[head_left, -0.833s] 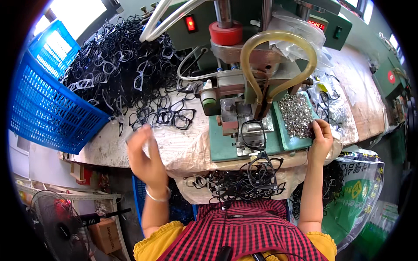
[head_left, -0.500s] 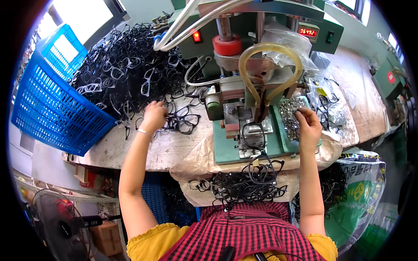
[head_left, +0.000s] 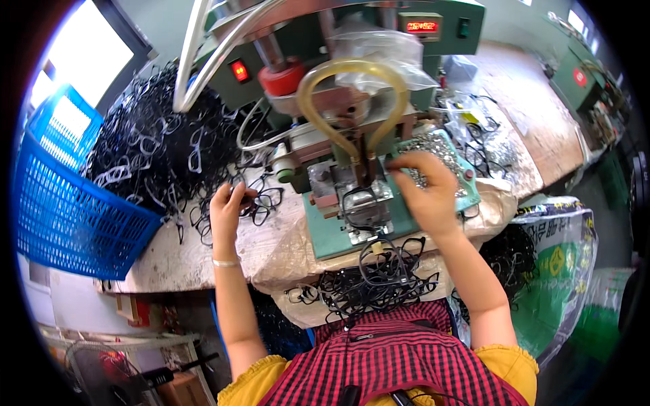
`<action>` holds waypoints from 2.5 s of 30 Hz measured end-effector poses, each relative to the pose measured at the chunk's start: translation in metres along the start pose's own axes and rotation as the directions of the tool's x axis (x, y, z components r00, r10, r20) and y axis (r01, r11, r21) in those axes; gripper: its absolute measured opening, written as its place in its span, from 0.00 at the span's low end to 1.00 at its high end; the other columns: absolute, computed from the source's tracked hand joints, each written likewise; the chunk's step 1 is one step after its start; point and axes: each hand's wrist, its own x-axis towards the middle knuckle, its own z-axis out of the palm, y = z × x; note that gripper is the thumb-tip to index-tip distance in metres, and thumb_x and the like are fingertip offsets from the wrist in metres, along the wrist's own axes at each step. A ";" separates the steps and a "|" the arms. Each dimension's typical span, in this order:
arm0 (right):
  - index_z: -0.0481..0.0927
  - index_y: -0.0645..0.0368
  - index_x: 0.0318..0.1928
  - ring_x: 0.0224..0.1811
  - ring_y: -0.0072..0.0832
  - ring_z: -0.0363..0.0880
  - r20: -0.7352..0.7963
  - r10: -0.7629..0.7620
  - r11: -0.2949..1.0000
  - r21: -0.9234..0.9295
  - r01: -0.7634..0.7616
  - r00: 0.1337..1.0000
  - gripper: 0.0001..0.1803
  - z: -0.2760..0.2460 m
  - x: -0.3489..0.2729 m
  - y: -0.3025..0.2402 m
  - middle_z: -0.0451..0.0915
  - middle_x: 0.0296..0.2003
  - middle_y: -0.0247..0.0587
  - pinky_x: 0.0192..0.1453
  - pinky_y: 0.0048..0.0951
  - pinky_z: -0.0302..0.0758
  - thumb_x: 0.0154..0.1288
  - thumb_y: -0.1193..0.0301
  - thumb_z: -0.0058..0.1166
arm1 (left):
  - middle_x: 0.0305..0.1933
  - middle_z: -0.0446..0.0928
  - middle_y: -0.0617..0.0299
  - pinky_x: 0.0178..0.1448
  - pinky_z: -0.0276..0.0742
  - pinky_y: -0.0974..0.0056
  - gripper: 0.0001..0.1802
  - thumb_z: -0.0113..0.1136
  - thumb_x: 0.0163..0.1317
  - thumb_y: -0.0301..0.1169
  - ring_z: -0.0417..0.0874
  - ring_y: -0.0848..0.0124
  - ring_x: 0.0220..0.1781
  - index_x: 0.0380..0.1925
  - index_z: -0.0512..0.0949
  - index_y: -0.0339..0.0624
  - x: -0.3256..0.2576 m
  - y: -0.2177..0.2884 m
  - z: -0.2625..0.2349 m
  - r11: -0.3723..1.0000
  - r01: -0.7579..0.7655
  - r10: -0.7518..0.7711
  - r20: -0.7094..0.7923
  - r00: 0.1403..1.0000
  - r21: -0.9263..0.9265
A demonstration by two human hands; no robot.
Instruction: The person assembles eyeglasses by hand at a workstation. They pick up black frames, place them into a machine, and insert small metal components into the frame arms. The person then removes the assembled glasses and places them on the table.
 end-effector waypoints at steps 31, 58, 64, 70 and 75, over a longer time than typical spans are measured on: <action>0.86 0.55 0.45 0.71 0.54 0.66 0.002 0.151 0.649 -0.754 -0.098 0.989 0.15 -0.039 -0.022 0.075 0.77 0.59 0.56 0.70 0.49 0.68 0.56 0.68 0.68 | 0.38 0.84 0.61 0.24 0.73 0.70 0.23 0.77 0.50 0.40 0.79 0.73 0.26 0.23 0.68 0.46 -0.109 0.147 0.152 0.012 -1.000 0.831 0.556 0.008 -0.004; 0.82 0.61 0.34 0.58 0.51 0.77 0.102 -0.101 0.712 -0.687 0.143 0.990 0.06 -0.049 -0.017 0.090 0.82 0.50 0.51 0.60 0.46 0.75 0.57 0.74 0.64 | 0.52 0.83 0.49 0.64 0.76 0.59 0.07 0.56 0.69 0.17 0.83 0.60 0.56 0.45 0.80 0.32 -0.102 0.095 -0.009 0.541 -0.559 0.812 -0.220 0.540 0.628; 0.84 0.59 0.36 0.38 0.39 0.84 -0.085 -0.009 0.865 -0.500 -0.035 0.996 0.05 -0.028 -0.003 0.084 0.85 0.33 0.43 0.45 0.35 0.77 0.60 0.73 0.63 | 0.68 0.74 0.47 0.69 0.65 0.52 0.11 0.75 0.53 0.35 0.71 0.48 0.69 0.35 0.86 0.45 -0.016 0.011 -0.007 0.287 -0.260 0.566 0.055 0.822 0.922; 0.85 0.62 0.42 0.36 0.20 0.80 -0.275 0.336 0.931 -0.048 -0.362 0.901 0.06 -0.060 -0.041 0.088 0.85 0.35 0.34 0.43 0.23 0.74 0.66 0.76 0.60 | 0.62 0.77 0.44 0.59 0.71 0.47 0.11 0.66 0.57 0.33 0.76 0.46 0.51 0.35 0.81 0.37 -0.015 -0.105 0.007 0.362 -0.220 0.447 0.038 0.894 0.906; 0.84 0.63 0.47 0.42 0.16 0.78 -0.270 0.449 0.858 0.395 -0.327 0.852 0.07 -0.062 -0.051 0.106 0.84 0.40 0.31 0.48 0.19 0.73 0.71 0.78 0.56 | 0.59 0.80 0.44 0.58 0.71 0.50 0.09 0.62 0.64 0.30 0.77 0.48 0.53 0.35 0.82 0.34 -0.029 -0.079 0.003 0.254 -0.278 0.606 0.072 0.792 0.926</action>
